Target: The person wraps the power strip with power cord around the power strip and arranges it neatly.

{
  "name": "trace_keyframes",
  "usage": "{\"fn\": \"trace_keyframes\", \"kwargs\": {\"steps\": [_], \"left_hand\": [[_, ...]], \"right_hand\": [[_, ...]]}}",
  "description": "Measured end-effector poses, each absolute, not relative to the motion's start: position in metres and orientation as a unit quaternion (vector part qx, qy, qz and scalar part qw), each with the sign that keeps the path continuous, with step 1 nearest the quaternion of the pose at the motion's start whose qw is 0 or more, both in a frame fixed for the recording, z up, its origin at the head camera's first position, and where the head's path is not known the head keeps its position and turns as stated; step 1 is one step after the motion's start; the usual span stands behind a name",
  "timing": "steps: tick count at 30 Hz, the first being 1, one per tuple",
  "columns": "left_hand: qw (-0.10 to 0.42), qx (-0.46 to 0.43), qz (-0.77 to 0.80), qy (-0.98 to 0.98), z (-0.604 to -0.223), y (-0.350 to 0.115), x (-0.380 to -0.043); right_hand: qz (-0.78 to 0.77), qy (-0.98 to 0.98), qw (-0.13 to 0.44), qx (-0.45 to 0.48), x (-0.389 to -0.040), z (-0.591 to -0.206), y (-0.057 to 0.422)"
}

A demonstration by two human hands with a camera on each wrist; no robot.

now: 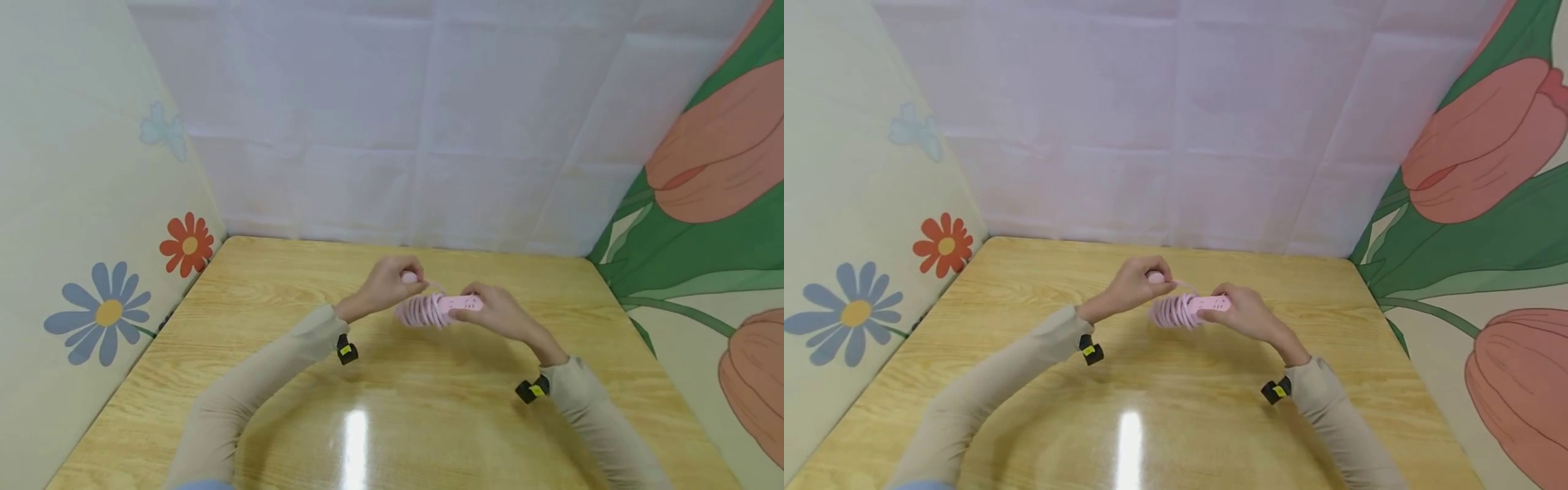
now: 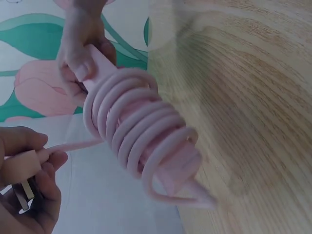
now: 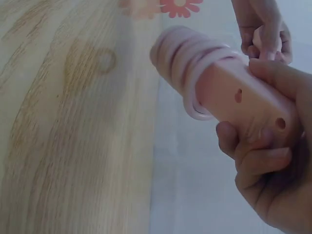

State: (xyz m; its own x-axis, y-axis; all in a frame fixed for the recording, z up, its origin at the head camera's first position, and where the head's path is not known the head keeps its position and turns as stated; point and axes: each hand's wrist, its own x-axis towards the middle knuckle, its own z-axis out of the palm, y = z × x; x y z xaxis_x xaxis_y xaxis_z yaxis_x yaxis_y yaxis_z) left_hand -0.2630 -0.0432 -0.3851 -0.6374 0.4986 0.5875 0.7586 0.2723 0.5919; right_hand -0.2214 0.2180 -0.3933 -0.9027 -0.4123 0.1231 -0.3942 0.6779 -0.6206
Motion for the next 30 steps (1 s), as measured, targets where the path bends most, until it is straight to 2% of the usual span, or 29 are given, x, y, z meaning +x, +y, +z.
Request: {"fn": "trace_keyframes", "kwargs": {"steps": [7,15,19,24,30], "left_hand": [[0.078,-0.428,-0.478,-0.763,-0.384,-0.042,-0.255],[0.078,-0.47,-0.472,-0.742,-0.385,-0.037,-0.251],[0.038,-0.441,-0.519,-0.731,-0.389,-0.035,-0.248],[-0.046,-0.342,-0.617,-0.707,-0.394,-0.033,-0.246],[-0.076,-0.281,-0.647,-0.705,-0.398,-0.03,-0.246]], "right_hand": [[-0.352,0.92,-0.051,-0.162,-0.227,-0.397,0.218],[-0.386,0.901,-0.149,-0.13,-0.23,-0.401,0.215],[-0.397,0.887,-0.192,-0.136,-0.23,-0.4,0.21],[-0.419,0.871,-0.224,-0.128,-0.227,-0.397,0.203],[-0.46,0.853,-0.215,-0.124,-0.225,-0.394,0.197]]}}
